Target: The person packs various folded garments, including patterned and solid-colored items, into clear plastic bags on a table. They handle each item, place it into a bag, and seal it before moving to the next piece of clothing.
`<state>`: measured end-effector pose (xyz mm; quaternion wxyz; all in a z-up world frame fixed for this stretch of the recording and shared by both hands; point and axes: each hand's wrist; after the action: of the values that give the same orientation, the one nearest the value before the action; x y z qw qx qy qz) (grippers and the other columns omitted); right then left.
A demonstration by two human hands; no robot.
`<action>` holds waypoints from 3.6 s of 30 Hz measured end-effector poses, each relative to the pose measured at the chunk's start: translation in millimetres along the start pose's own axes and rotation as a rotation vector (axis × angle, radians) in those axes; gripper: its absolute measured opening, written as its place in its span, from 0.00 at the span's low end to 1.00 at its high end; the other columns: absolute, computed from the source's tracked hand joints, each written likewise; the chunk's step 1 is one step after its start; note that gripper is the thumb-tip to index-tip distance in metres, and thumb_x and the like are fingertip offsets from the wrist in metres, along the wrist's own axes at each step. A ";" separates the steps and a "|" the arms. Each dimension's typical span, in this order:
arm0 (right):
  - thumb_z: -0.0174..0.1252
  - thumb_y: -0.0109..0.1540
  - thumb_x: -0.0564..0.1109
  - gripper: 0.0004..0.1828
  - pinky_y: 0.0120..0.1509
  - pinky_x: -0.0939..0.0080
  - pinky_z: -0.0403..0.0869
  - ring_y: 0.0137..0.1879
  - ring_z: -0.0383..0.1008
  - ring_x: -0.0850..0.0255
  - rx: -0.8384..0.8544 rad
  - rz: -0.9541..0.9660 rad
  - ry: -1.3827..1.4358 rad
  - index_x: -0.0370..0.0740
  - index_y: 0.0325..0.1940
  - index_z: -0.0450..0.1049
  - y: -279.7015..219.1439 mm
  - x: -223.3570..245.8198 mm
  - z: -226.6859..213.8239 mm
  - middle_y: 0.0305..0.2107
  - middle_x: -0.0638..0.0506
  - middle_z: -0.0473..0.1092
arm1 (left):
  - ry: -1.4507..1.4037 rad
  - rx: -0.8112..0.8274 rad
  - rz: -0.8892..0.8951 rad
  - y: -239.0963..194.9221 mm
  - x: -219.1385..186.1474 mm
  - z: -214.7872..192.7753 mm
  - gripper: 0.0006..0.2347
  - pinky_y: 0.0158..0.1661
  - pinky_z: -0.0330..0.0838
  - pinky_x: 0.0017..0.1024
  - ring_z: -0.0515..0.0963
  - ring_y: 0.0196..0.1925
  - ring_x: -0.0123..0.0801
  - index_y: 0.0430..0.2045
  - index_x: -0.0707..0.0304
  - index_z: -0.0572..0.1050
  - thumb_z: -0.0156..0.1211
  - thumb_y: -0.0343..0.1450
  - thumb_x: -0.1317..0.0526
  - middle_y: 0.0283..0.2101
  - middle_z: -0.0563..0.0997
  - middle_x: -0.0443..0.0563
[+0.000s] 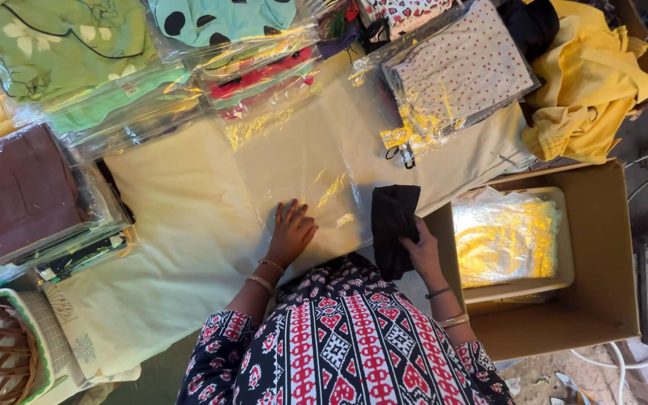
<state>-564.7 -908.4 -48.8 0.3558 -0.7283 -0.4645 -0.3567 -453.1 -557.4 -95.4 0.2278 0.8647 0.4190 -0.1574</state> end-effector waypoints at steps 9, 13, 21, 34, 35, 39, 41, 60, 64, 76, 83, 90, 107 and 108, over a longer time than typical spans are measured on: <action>0.62 0.58 0.34 0.32 0.60 0.60 0.74 0.57 0.78 0.60 -0.018 -0.057 0.049 0.35 0.67 0.66 8.0 24.2 -8.0 0.50 0.41 0.77 | -0.923 -0.091 -0.727 33.2 1.7 -15.5 0.08 0.55 0.77 0.48 0.86 0.46 0.43 0.37 0.58 0.74 0.51 0.78 0.56 0.36 0.85 0.48; 0.62 0.58 0.34 0.32 0.61 0.61 0.73 0.57 0.77 0.60 -0.026 -0.080 0.048 0.34 0.67 0.66 14.1 40.3 -9.1 0.51 0.41 0.76 | -1.716 -0.280 -0.599 34.7 6.0 -20.7 0.08 0.61 0.70 0.50 0.81 0.54 0.51 0.40 0.64 0.74 0.51 0.84 0.60 0.36 0.81 0.55; 0.61 0.59 0.35 0.32 0.63 0.62 0.72 0.57 0.75 0.63 0.026 -0.103 0.225 0.34 0.68 0.65 34.7 81.9 -1.4 0.51 0.46 0.76 | -2.178 -0.563 -0.568 43.6 -15.6 -63.6 0.06 0.67 0.64 0.52 0.78 0.60 0.48 0.46 0.57 0.72 0.49 0.80 0.61 0.56 0.79 0.59; 0.62 0.56 0.40 0.34 0.49 0.43 0.75 0.49 0.76 0.35 0.269 -0.215 -0.276 0.45 0.66 0.63 78.0 89.9 72.0 0.41 0.33 0.75 | -0.436 -0.811 -0.781 -42.9 32.8 -72.9 0.18 0.67 0.56 0.44 0.65 0.64 0.49 0.57 0.73 0.65 0.60 0.75 0.63 0.57 0.67 0.63; 0.61 0.56 0.40 0.34 0.49 0.42 0.75 0.49 0.76 0.35 0.277 -0.199 -0.278 0.45 0.67 0.62 78.0 87.8 71.7 0.40 0.33 0.75 | -0.283 -0.727 -0.664 -20.4 41.6 -82.3 0.22 0.68 0.56 0.47 0.64 0.66 0.53 0.59 0.71 0.64 0.64 0.73 0.63 0.60 0.67 0.65; 0.61 0.57 0.40 0.34 0.50 0.43 0.74 0.49 0.76 0.35 0.290 -0.177 -0.280 0.45 0.67 0.62 71.9 91.5 66.1 0.40 0.33 0.75 | -0.095 -0.314 -0.405 61.2 93.4 -70.5 0.30 0.65 0.59 0.53 0.62 0.68 0.62 0.63 0.62 0.64 0.71 0.67 0.60 0.62 0.71 0.64; 0.61 0.57 0.39 0.34 0.50 0.44 0.75 0.49 0.76 0.36 0.276 -0.172 -0.260 0.44 0.67 0.62 63.8 98.0 58.1 0.41 0.33 0.75 | -0.088 -0.179 -0.397 88.6 86.5 -74.2 0.31 0.62 0.61 0.53 0.64 0.65 0.61 0.64 0.57 0.63 0.71 0.65 0.61 0.60 0.71 0.63; 0.62 0.61 0.38 0.28 0.52 0.54 0.77 0.55 0.80 0.47 -0.030 -0.196 -0.171 0.38 0.66 0.66 48.2 115.7 -6.8 0.46 0.36 0.77 | -0.632 -0.558 -0.848 -8.4 22.9 2.8 0.25 0.37 0.79 0.30 0.73 0.34 0.31 0.65 0.62 0.65 0.50 0.71 0.75 0.48 0.62 0.56; 0.61 0.61 0.38 0.28 0.52 0.53 0.77 0.54 0.79 0.45 0.018 -0.192 -0.222 0.39 0.67 0.66 41.8 116.3 -3.9 0.47 0.36 0.76 | -0.216 -0.407 -0.731 14.0 -22.9 -57.4 0.28 0.52 0.69 0.46 0.67 0.52 0.52 0.66 0.66 0.65 0.58 0.67 0.68 0.59 0.61 0.67; 0.60 0.57 0.40 0.33 0.54 0.47 0.75 0.54 0.75 0.39 0.249 -0.175 -0.361 0.43 0.67 0.65 8.9 94.4 6.7 0.51 0.36 0.73 | 0.108 0.155 -0.036 7.3 -12.5 -17.7 0.22 0.66 0.51 0.62 0.62 0.70 0.61 0.52 0.64 0.73 0.62 0.67 0.52 0.62 0.69 0.68; 0.60 0.57 0.40 0.32 0.56 0.48 0.75 0.54 0.75 0.40 0.372 -0.232 -0.372 0.43 0.66 0.63 1.2 86.7 13.0 0.52 0.38 0.73 | -0.029 -0.106 -0.186 34.4 -25.7 -29.3 0.05 0.44 0.73 0.45 0.79 0.40 0.49 0.29 0.61 0.78 0.63 0.70 0.60 0.34 0.79 0.57; 0.61 0.56 0.39 0.33 0.55 0.46 0.75 0.54 0.74 0.38 0.524 -0.378 -0.366 0.42 0.66 0.64 7.7 103.4 26.3 0.53 0.38 0.73 | -0.264 -0.291 -0.439 54.0 -47.6 -57.9 0.04 0.30 0.73 0.41 0.80 0.29 0.51 0.35 0.60 0.81 0.63 0.73 0.61 0.29 0.81 0.57; 0.57 0.60 0.40 0.35 0.46 0.44 0.75 0.45 0.76 0.39 0.303 -0.370 -0.518 0.41 0.71 0.59 43.8 132.2 99.5 0.45 0.38 0.73 | -0.136 -0.276 -0.012 48.1 -59.9 -81.8 0.12 0.62 0.67 0.47 0.73 0.63 0.51 0.48 0.52 0.81 0.65 0.70 0.61 0.56 0.78 0.54; 0.57 0.61 0.40 0.34 0.45 0.45 0.75 0.45 0.76 0.40 0.278 -0.410 -0.504 0.40 0.71 0.58 42.0 136.4 101.0 0.45 0.39 0.72 | -0.127 -0.275 0.014 47.1 -61.2 -81.0 0.13 0.63 0.66 0.48 0.72 0.63 0.51 0.48 0.52 0.81 0.65 0.70 0.60 0.56 0.78 0.54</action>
<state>-463.7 -778.2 9.6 0.2467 -0.6296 -0.7185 -0.1629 -445.7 -580.5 13.8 0.3714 0.8164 0.4154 -0.1514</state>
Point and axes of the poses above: each hand's wrist, its own y-axis towards the middle knuckle, its own z-axis out of the palm, x = y × z
